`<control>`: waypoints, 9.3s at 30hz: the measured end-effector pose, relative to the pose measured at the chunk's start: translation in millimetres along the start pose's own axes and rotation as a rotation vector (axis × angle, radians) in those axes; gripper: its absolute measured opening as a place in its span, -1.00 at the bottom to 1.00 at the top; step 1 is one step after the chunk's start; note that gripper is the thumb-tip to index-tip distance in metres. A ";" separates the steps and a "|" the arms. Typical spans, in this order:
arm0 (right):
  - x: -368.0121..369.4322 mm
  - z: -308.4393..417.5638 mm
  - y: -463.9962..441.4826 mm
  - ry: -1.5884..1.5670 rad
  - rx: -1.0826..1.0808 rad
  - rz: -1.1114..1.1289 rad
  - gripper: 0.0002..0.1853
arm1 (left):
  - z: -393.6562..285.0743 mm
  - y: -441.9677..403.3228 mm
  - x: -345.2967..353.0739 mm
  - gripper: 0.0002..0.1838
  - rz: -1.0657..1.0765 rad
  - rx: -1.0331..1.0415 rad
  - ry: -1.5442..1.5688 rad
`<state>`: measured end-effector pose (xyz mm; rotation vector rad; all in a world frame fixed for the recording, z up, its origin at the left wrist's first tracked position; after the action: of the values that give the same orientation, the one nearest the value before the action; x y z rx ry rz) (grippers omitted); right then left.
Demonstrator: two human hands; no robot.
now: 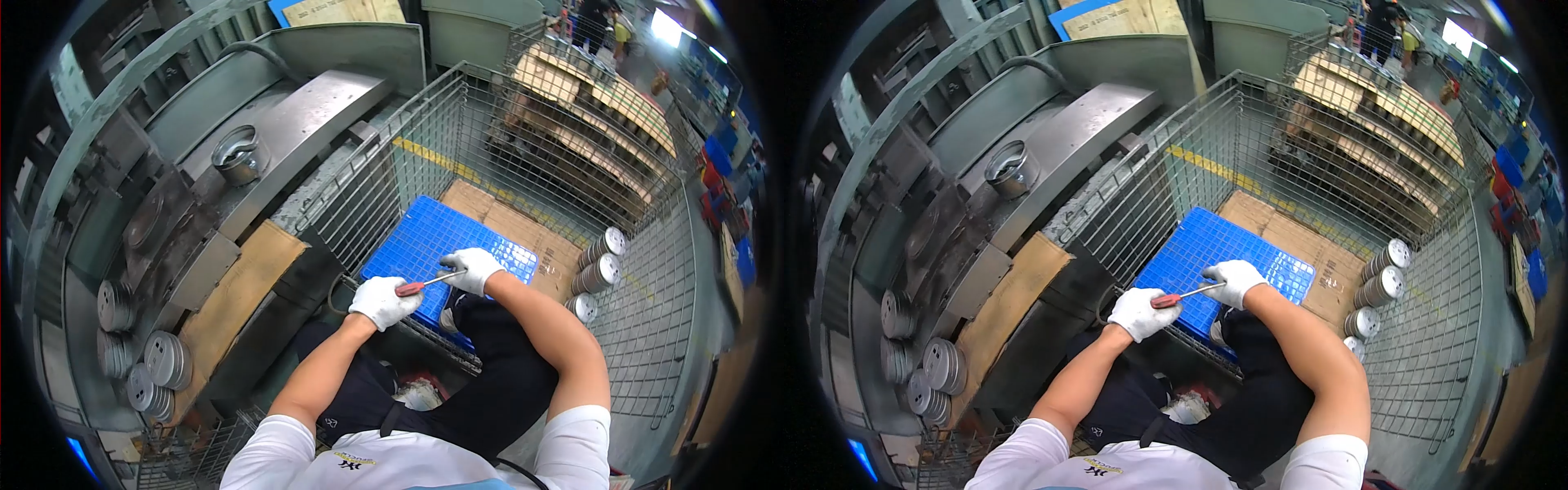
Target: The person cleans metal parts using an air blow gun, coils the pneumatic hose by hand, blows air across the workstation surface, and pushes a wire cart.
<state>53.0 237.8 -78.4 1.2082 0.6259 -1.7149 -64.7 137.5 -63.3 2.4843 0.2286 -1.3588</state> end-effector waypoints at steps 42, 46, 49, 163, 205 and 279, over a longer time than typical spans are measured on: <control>5.4 -27.5 8.4 -0.135 0.127 -0.005 -0.54 | -14.6 -6.7 -117.6 -0.65 -0.560 0.345 0.435; 4.3 -27.0 8.9 -0.129 0.137 0.011 -0.55 | 4.5 -43.2 -182.2 -0.53 -0.758 0.356 0.468; 2.5 -26.3 9.4 -0.148 0.140 0.008 -0.56 | 13.2 -63.7 -217.1 -0.48 -0.869 0.258 0.306; 92.7 169.6 14.5 0.477 -0.363 0.618 -0.75 | -23.8 60.5 -10.7 -0.51 -0.086 0.290 0.653; 159.5 109.3 3.4 0.084 -0.404 0.635 -0.70 | 6.0 -18.1 132.8 -0.56 0.415 0.043 0.586; -120.2 460.9 -250.5 0.102 -0.385 -0.459 -0.55 | 215.2 108.7 -171.9 -0.59 -0.547 -0.332 -0.006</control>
<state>-364.9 27.0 187.3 0.9246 1.3101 -1.7914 -298.0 -36.2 -7.9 2.2137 1.1010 -1.3707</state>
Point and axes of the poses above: each hand's wrist, its own y-axis away from the middle knuckle, its own x-axis out of the palm, z = x × y, the point moved 10 cm from there along -y, towards the middle knuckle, and after that the axes turned 9 degrees about -x, right-handed, at the moved point
